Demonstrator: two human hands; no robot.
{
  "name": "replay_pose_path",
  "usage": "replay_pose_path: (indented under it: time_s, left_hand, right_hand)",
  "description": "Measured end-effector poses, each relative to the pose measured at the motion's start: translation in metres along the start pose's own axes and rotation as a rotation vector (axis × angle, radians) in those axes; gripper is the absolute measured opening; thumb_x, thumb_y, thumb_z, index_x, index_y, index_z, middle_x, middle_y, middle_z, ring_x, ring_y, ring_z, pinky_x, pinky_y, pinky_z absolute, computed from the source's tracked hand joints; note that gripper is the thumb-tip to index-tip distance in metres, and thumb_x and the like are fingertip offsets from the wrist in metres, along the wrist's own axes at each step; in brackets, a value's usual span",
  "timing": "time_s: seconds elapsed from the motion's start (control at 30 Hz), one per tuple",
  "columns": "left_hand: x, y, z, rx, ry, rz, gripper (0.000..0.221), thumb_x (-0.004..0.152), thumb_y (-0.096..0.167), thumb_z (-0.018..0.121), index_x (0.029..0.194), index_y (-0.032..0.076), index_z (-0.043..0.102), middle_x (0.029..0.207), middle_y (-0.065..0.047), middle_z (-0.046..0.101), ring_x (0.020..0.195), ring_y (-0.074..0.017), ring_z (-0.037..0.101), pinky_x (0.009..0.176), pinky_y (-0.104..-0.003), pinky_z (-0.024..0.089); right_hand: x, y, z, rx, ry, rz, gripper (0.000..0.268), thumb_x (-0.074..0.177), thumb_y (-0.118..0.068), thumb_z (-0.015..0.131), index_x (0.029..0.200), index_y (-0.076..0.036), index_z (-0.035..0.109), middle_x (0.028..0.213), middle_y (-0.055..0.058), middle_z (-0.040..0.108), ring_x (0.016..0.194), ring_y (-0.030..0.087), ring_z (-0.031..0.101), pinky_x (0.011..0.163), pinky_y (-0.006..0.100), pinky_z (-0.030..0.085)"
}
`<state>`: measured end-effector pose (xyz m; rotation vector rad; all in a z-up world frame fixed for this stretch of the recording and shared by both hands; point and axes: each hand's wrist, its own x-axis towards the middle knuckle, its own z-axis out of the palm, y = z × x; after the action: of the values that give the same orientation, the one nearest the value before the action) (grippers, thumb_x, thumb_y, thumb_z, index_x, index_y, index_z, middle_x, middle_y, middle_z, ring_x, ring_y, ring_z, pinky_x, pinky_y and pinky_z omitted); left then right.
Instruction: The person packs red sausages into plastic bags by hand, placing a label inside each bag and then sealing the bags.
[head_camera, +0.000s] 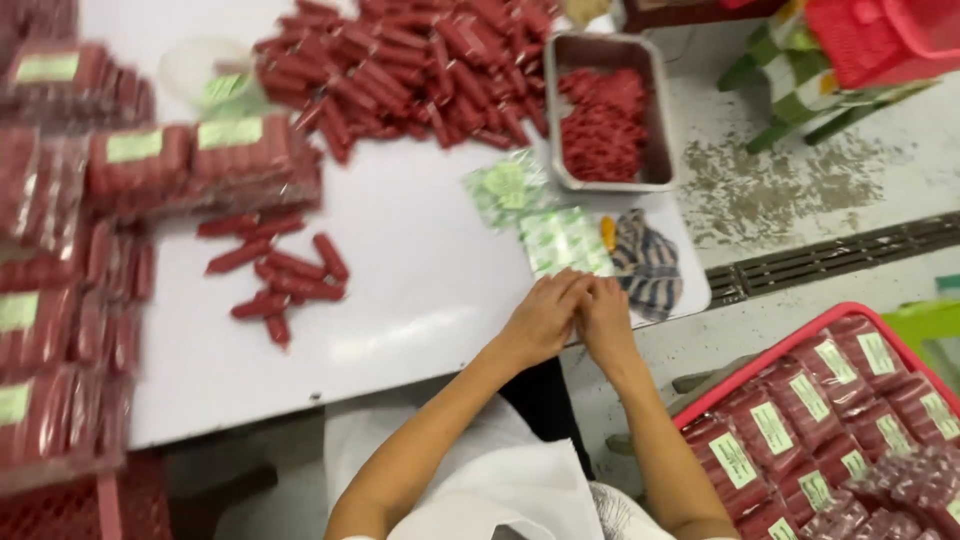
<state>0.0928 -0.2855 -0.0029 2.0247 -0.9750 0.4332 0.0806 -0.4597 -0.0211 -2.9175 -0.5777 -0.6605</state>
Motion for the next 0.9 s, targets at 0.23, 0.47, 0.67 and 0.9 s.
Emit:
replay_pose_path:
  time_s: [0.23,0.47,0.67,0.9]
  left_hand:
    - [0.022,0.003,-0.032,-0.144,-0.195,-0.198,0.056,0.093,0.015,0.07,0.146,0.013,0.052,0.13,-0.015,0.064,0.139,-0.0353,0.052,0.122,-0.052,0.029]
    - [0.005,0.023,-0.08,-0.9,0.05,-0.826,0.018,0.089,0.013,0.082,0.106,0.007,0.079,0.087,-0.009,0.076,0.081,-0.0155,0.073,0.077,-0.029,0.062]
    - [-0.052,0.0,-0.096,-0.946,0.415,-0.975,0.019,0.087,0.007,0.081,0.102,0.0,0.073,0.079,-0.012,0.068,0.069,-0.0203,0.073,0.064,-0.03,0.063]
    - [-0.135,0.033,-0.192,-0.906,0.7,-1.01,0.023,0.086,0.001,0.08,0.106,-0.002,0.069,0.083,-0.01,0.068,0.072,-0.0149,0.072,0.068,-0.027,0.063]
  right_hand:
    - [-0.003,0.017,-0.093,0.051,0.214,0.001,0.026,0.089,0.001,0.064,0.104,-0.02,0.066,0.107,0.002,0.066,0.111,0.023,0.06,0.098,0.041,0.041]
    - [0.032,0.007,-0.115,0.245,0.374,0.224,0.017,0.101,0.001,0.062,0.116,-0.007,0.067,0.103,0.009,0.065,0.097,0.029,0.066,0.086,0.039,0.051]
    - [0.051,-0.101,-0.08,0.65,0.234,0.092,0.02,0.091,-0.008,0.079,0.109,-0.006,0.069,0.101,0.008,0.062,0.085,0.027,0.066,0.074,0.037,0.053]
    - [0.081,-0.198,-0.053,1.352,-0.361,0.44,0.005,0.098,-0.01,0.071,0.097,-0.005,0.072,0.075,0.013,0.072,0.065,0.023,0.069,0.07,0.036,0.056]
